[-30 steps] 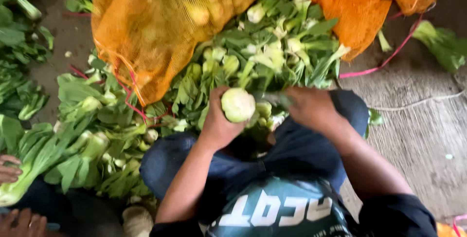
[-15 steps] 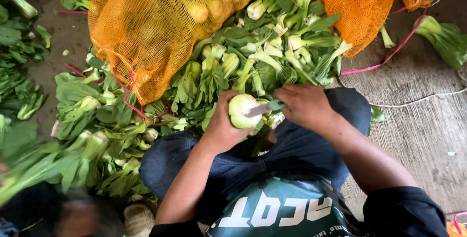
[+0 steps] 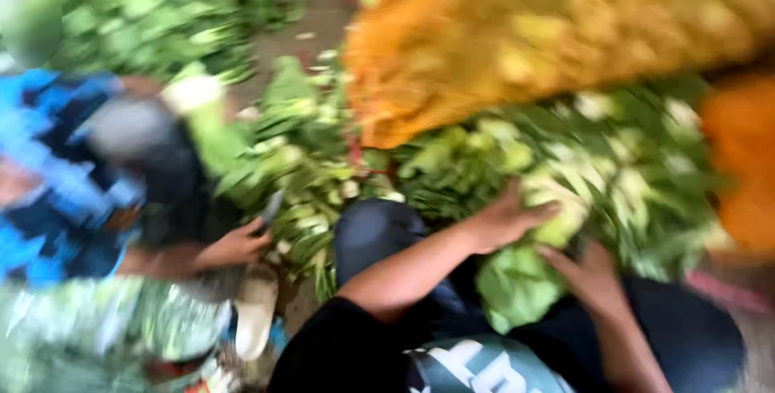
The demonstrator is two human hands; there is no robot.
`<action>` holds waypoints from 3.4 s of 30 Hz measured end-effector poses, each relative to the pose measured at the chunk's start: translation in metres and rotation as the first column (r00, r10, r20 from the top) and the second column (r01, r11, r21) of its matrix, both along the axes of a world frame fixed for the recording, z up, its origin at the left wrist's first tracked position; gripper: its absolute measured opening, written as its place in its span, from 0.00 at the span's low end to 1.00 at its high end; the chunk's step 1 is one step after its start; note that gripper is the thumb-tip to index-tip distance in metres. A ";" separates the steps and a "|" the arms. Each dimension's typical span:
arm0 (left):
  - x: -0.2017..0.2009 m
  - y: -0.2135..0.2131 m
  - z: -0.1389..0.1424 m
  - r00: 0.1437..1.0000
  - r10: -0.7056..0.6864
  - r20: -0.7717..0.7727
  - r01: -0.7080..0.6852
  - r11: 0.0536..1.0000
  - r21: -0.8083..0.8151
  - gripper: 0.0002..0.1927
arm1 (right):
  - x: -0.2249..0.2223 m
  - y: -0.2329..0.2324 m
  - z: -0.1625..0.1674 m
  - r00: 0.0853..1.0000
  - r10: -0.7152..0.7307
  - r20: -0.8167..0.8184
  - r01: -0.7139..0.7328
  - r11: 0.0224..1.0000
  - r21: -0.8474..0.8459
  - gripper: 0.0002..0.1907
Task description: The person sits on the floor among piles of leafy green vegetables and uses a small knife to trim the root ends of bok choy one at a time, tossing trimmed pieces aside and reaching for the next one. Another worker nearby performs the same trimming.
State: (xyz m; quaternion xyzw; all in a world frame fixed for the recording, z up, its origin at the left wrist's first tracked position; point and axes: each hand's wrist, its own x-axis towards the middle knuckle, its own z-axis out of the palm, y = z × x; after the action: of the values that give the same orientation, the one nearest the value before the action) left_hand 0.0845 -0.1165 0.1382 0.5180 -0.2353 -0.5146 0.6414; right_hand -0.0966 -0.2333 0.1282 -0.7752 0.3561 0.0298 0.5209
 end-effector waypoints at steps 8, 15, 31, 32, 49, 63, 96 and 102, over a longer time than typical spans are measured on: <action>0.013 -0.026 -0.028 0.952 0.077 0.295 -0.196 0.897 0.397 0.44 | -0.043 -0.079 -0.031 0.911 -0.402 0.097 0.282 0.776 0.565 0.25; -0.051 0.013 -0.062 0.982 0.128 -0.139 -0.120 0.991 0.060 0.45 | 0.000 -0.087 -0.018 0.960 0.117 -0.255 -0.130 0.991 -0.035 0.28; 0.432 0.088 0.200 0.656 0.748 0.104 -0.608 0.605 -0.515 0.39 | 0.052 -0.082 -0.040 0.995 0.048 0.083 -0.026 0.966 -0.256 0.30; 0.412 0.085 0.179 0.669 0.679 0.301 -0.487 0.707 -0.512 0.33 | 0.049 -0.083 -0.034 0.994 0.034 -0.106 -0.072 0.924 -0.375 0.35; 0.103 -0.130 -0.098 0.270 -0.752 0.601 -0.195 0.569 0.799 0.41 | 0.027 -0.062 0.003 0.981 -0.140 0.132 0.145 0.989 -0.025 0.18; 0.033 0.003 0.063 0.694 -0.099 0.713 -0.042 0.983 0.178 0.40 | -0.020 -0.042 0.064 0.944 -0.095 0.317 0.231 0.875 -0.425 0.18; -0.058 0.044 0.051 0.229 0.488 0.842 -0.107 0.873 -0.476 0.36 | -0.024 -0.007 0.063 0.981 -0.195 0.025 0.194 0.939 -0.285 0.17; -0.063 0.016 0.001 0.866 0.447 0.224 -0.474 0.876 0.086 0.29 | -0.002 -0.078 0.040 0.952 -0.303 0.044 0.301 0.953 0.042 0.24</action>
State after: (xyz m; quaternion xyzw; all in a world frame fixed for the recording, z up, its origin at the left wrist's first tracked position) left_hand 0.0213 -0.1001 0.1394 0.6509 -0.1307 -0.3075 0.6817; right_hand -0.0982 -0.3110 0.1685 -0.7030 0.4566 -0.0635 0.5416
